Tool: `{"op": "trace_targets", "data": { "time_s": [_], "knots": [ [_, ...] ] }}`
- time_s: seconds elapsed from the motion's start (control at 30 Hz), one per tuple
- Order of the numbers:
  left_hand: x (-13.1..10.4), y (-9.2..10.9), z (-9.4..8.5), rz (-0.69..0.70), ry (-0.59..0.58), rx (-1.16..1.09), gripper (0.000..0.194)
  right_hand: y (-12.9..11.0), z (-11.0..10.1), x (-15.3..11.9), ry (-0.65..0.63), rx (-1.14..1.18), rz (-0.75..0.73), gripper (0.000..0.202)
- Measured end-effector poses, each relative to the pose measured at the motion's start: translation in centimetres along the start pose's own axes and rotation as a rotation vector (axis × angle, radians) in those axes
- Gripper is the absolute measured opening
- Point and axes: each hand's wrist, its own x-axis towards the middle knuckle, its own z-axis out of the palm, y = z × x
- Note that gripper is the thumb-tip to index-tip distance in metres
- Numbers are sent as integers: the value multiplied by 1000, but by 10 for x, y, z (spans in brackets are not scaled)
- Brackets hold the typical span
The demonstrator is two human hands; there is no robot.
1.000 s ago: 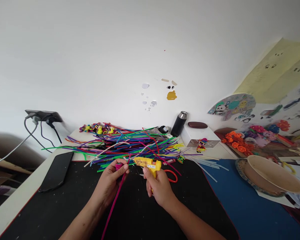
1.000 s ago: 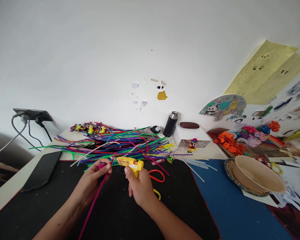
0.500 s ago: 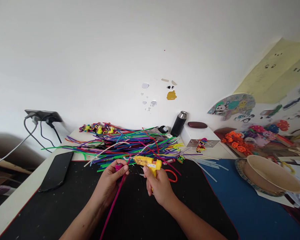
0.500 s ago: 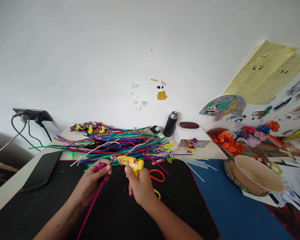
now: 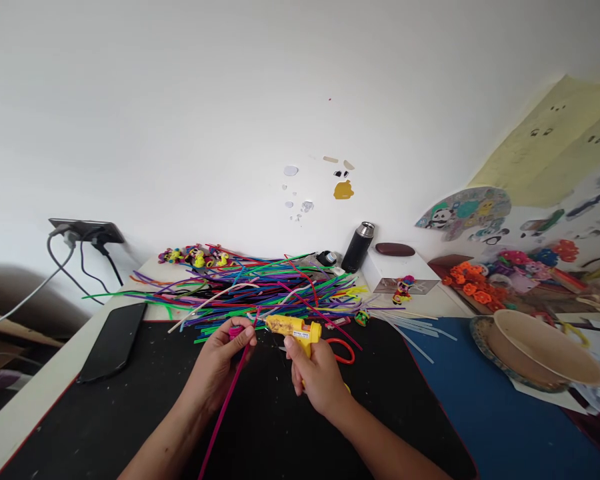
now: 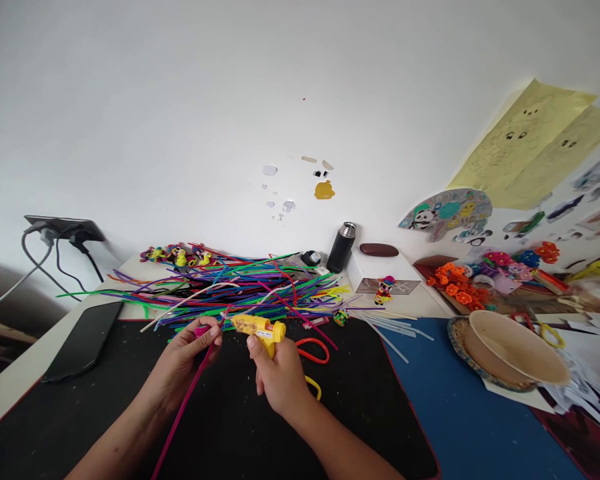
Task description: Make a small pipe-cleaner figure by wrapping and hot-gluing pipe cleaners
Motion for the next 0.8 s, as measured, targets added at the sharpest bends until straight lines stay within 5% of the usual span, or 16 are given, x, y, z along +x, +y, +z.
{"op": "trace_targets", "data": {
  "time_s": [0.8],
  "knots": [
    [0, -1, 2, -1, 13, -29, 53, 6, 1, -2, -39, 22, 7, 71]
  ]
}}
